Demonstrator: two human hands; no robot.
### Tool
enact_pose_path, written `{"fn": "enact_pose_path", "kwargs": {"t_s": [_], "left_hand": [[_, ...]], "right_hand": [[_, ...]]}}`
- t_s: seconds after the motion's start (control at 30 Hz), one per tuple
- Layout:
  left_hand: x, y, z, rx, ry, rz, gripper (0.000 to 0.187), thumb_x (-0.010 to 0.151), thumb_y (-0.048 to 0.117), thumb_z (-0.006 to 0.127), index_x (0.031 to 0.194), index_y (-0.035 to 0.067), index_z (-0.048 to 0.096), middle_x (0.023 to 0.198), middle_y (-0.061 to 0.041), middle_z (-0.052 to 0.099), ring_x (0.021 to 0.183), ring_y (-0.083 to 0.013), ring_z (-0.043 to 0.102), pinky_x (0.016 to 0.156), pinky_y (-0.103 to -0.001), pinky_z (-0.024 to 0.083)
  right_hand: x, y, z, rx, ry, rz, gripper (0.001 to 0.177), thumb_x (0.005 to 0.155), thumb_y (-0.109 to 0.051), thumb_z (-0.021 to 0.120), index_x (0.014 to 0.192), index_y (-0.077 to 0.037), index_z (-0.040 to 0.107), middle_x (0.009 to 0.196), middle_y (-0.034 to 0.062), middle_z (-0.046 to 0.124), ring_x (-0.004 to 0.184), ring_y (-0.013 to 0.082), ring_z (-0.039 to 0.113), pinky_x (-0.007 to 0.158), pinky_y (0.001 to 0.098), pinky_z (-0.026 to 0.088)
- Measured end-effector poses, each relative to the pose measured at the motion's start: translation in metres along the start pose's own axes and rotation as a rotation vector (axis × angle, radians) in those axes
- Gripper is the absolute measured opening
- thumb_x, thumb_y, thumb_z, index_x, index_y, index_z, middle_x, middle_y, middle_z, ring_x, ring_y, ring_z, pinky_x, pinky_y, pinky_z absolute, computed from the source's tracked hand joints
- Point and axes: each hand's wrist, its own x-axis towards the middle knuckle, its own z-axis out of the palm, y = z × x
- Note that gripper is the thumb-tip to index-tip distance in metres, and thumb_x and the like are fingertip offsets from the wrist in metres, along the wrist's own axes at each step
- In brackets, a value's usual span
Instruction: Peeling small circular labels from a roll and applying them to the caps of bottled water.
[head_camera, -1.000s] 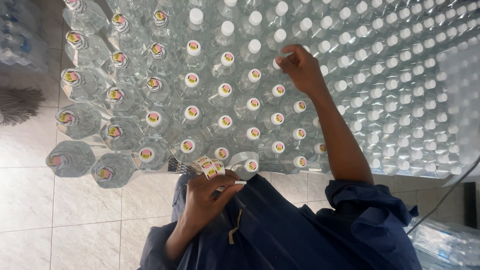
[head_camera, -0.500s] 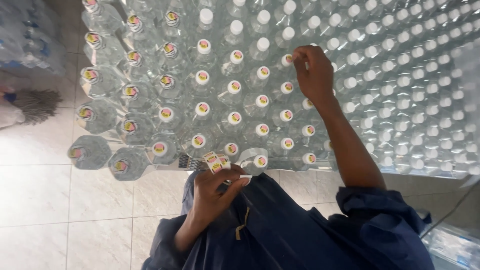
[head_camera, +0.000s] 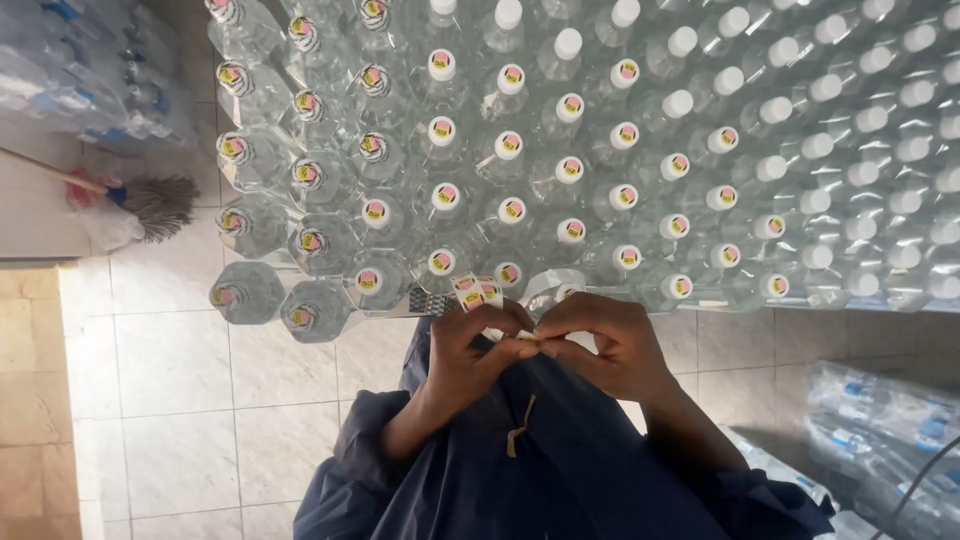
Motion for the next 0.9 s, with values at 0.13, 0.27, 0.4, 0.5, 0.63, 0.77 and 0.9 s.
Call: {"fn": "enact_pose_path", "kwargs": {"t_s": [0.13,0.27,0.4,0.5,0.63,0.77,0.9], "left_hand": [[-0.002,0.012,-0.012,0.066,-0.052,-0.089,0.049,0.095,0.054,0.080,0.118,0.011,0.078,0.105,-0.010,0.083,0.081,-0.0231,0.076,0.079,-0.038,0.059],[0.000,0.023,-0.015,0.122,-0.095,-0.044,0.027,0.097,0.018,0.084,0.122,0.008,0.082,0.109,-0.020,0.082,0.086,-0.0377,0.080,0.076,-0.046,0.062],[-0.002,0.020,-0.015,0.185,-0.046,0.043,0.018,0.099,0.012,0.081,0.116,0.009,0.086,0.108,-0.016,0.083,0.087,-0.0349,0.082,0.073,-0.041,0.064],[-0.006,0.008,-0.016,0.225,-0.042,0.095,0.016,0.097,0.009,0.082,0.112,0.010,0.087,0.096,-0.015,0.082,0.070,-0.0319,0.079,0.062,-0.040,0.064],[-0.006,0.004,-0.012,0.374,-0.056,0.163,0.010,0.094,0.015,0.086,0.104,0.014,0.088,0.094,-0.009,0.083,0.071,-0.0301,0.079,0.062,-0.040,0.063],[0.006,0.008,-0.002,0.433,0.020,0.266,0.008,0.094,0.019,0.086,0.101,0.016,0.088,0.091,-0.007,0.083,0.070,-0.0305,0.077,0.063,-0.040,0.063],[0.010,0.012,0.010,0.517,0.003,0.267,0.012,0.089,0.027,0.091,0.092,0.017,0.085,0.080,-0.006,0.078,0.063,-0.0295,0.072,0.060,-0.039,0.059]], "right_hand": [[-0.011,0.014,0.016,0.050,0.096,0.022,0.023,0.090,0.009,0.079,0.113,0.009,0.081,0.091,0.0162,0.082,0.081,0.0246,0.085,0.074,0.0395,0.070],[-0.019,0.019,0.030,0.003,0.195,0.059,0.024,0.088,0.008,0.082,0.112,0.011,0.079,0.091,0.0189,0.082,0.081,0.0268,0.085,0.073,0.0403,0.070],[-0.021,0.016,0.038,-0.206,0.275,0.036,0.025,0.085,0.005,0.088,0.109,0.007,0.082,0.092,0.0167,0.083,0.077,0.0259,0.083,0.071,0.0381,0.069],[-0.014,0.003,0.036,-0.252,0.234,-0.007,0.022,0.089,0.003,0.084,0.111,0.006,0.082,0.089,0.0167,0.083,0.075,0.0266,0.083,0.066,0.0370,0.068],[-0.011,-0.005,0.028,-0.276,0.201,-0.064,0.016,0.093,0.003,0.080,0.109,0.003,0.084,0.088,0.0139,0.082,0.075,0.0257,0.081,0.066,0.0357,0.067],[0.003,-0.011,0.011,-0.270,0.152,-0.118,0.017,0.092,0.003,0.079,0.108,0.000,0.085,0.084,0.0119,0.082,0.071,0.0259,0.080,0.063,0.0381,0.066],[-0.003,-0.001,-0.007,-0.251,0.131,-0.104,0.014,0.092,0.000,0.078,0.104,-0.003,0.085,0.090,0.0118,0.083,0.077,0.0274,0.082,0.071,0.0399,0.068]]}}
